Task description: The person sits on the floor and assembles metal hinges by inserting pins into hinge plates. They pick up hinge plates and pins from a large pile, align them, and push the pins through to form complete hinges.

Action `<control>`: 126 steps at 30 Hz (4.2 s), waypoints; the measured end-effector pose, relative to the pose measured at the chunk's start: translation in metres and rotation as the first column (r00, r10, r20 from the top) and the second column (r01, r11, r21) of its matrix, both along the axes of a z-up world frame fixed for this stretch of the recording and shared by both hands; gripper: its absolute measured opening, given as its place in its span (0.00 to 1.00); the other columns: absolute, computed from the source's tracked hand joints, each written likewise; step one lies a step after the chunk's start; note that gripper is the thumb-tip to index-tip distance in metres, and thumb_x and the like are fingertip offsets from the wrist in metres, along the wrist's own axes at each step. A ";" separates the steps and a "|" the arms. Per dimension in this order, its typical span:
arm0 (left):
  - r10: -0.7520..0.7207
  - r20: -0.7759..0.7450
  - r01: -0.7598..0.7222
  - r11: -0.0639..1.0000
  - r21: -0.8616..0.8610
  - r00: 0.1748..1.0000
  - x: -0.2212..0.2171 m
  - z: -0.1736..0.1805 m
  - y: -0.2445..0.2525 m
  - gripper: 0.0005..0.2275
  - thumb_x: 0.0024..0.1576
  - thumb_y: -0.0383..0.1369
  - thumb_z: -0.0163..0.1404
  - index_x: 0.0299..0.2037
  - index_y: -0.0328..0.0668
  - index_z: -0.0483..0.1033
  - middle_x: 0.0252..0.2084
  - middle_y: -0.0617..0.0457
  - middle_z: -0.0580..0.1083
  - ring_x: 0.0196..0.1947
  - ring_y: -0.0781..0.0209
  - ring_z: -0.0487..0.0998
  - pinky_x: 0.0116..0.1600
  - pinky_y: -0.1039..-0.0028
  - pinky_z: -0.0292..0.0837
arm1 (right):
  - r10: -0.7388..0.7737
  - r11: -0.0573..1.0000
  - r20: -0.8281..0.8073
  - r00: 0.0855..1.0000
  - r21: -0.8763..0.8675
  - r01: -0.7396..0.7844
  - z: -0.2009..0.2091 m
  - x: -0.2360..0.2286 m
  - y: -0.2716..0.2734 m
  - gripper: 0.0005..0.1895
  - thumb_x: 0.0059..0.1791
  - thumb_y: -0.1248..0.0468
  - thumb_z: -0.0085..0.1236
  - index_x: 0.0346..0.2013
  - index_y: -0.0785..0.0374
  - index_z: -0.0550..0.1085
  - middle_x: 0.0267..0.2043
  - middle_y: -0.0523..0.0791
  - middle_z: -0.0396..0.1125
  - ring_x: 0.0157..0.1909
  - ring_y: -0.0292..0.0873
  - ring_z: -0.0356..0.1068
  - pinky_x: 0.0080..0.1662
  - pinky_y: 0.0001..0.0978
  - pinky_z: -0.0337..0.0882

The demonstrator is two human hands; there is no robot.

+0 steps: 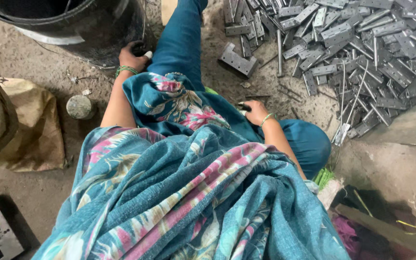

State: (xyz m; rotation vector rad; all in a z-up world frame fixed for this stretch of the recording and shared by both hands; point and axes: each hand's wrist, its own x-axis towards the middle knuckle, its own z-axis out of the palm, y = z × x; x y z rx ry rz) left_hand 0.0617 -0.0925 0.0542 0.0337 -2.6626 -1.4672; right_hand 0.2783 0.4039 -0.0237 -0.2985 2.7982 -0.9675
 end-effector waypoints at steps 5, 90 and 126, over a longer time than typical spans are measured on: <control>-0.081 -0.016 0.075 0.966 -0.246 0.997 0.007 0.090 0.053 0.17 0.50 0.30 0.63 0.51 0.47 0.80 0.45 0.47 0.82 0.47 0.50 0.83 0.54 0.64 0.76 | -0.033 0.999 0.208 0.977 0.045 0.024 0.033 -0.018 0.011 0.25 0.44 0.54 0.67 0.53 0.62 0.77 0.48 0.58 0.73 0.51 0.61 0.73 0.52 0.47 0.71; -0.756 0.376 0.785 0.283 -0.552 0.536 0.071 0.064 0.278 0.31 0.45 0.37 0.62 0.63 0.62 0.71 0.55 0.55 0.76 0.63 0.53 0.70 0.72 0.32 0.41 | -0.428 0.900 0.262 0.865 0.040 0.433 0.060 0.031 0.103 0.23 0.44 0.58 0.67 0.53 0.58 0.79 0.38 0.53 0.78 0.40 0.47 0.76 0.46 0.39 0.74; -0.826 0.085 0.816 0.525 -0.243 0.557 0.030 -0.037 0.283 0.28 0.42 0.29 0.62 0.57 0.50 0.76 0.56 0.47 0.76 0.61 0.46 0.72 0.65 0.45 0.60 | -0.535 0.815 0.157 0.830 0.354 0.458 -0.061 0.004 0.147 0.21 0.46 0.59 0.61 0.53 0.58 0.78 0.50 0.58 0.70 0.53 0.64 0.69 0.55 0.52 0.69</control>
